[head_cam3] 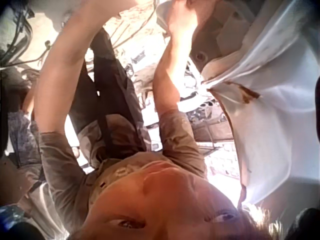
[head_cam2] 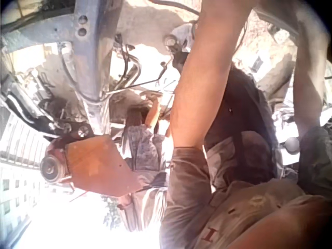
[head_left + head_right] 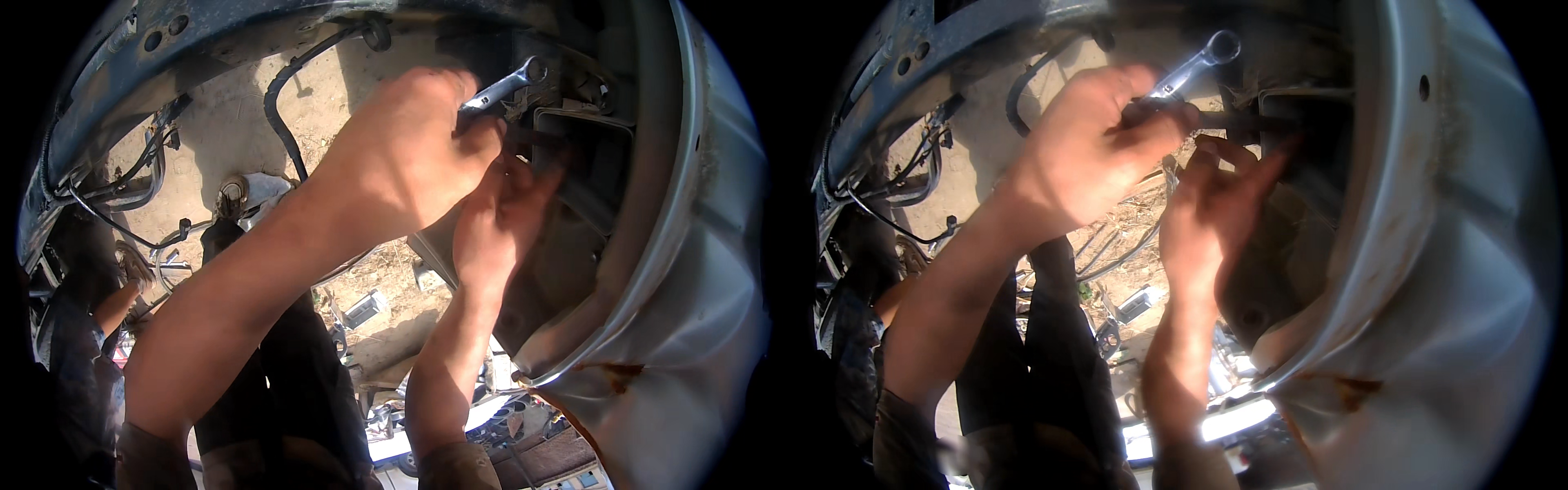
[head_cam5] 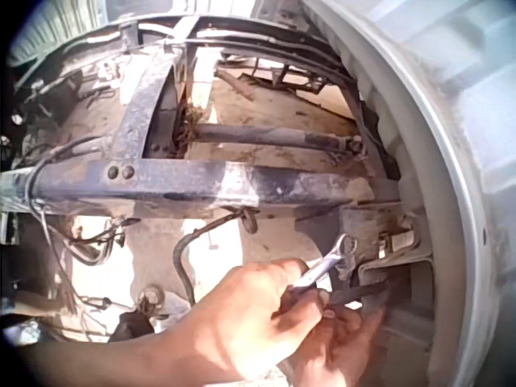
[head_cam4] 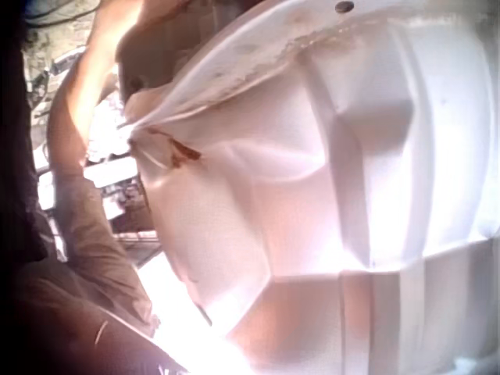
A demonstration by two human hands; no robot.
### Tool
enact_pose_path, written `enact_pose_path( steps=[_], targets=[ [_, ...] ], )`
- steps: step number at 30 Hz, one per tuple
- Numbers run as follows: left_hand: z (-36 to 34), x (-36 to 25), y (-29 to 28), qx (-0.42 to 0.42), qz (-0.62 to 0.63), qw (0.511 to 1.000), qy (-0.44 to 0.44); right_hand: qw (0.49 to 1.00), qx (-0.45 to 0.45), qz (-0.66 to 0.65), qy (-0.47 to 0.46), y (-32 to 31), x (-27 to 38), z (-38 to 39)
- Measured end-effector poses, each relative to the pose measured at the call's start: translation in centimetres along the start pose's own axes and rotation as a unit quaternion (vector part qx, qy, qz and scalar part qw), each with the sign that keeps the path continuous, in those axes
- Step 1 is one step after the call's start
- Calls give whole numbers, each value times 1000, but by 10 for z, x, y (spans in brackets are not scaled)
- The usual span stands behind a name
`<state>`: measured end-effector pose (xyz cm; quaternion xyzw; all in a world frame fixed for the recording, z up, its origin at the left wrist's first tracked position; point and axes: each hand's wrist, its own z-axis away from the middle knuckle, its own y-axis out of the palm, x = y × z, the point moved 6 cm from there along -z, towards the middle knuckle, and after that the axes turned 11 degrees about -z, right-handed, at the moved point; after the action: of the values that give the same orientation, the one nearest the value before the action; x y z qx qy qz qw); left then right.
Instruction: The person works on the undercarriage of a vehicle in an outdoor junkyard setting. They use a wrench to loosen and remove bolts from a metal bracket attached to the vehicle's frame. After removing the fasteners, the person detaches the bracket and places it on the ground.
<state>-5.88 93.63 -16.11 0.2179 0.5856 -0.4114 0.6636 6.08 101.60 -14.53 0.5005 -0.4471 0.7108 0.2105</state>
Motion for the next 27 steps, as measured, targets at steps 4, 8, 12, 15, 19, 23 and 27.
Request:
enact_pose_path(
  steps=[4, 8, 12, 15, 19, 23, 27],
  targets=[
    [-12, -10, -9, 49, -93, 994, 5, 997, 8, 45, 62, -3, -2, -4],
    [-29, -25, -11, 76, -229, 970, 42, 978, 6, 157, 137, -9, -6, -13],
    [-35, -38, -19, 201, -270, 942, -7, 973, 23, 146, 176, -3, 3, -18],
    [-30, -26, -34, 179, -97, 977, -54, 963, 34, 202, 174, -3, -3, -14],
    [-32, -27, -21, 114, -131, 984, -48, 960, 31, 206, 189, -2, -2, -15],
    [-31, -23, -13, 94, -115, 988, 27, 959, 20, 193, 206, -6, -1, -20],
    [-22, -18, -9, -25, -100, 994, 48, 951, 3, 221, 217, 0, 6, -19]
  ],
)
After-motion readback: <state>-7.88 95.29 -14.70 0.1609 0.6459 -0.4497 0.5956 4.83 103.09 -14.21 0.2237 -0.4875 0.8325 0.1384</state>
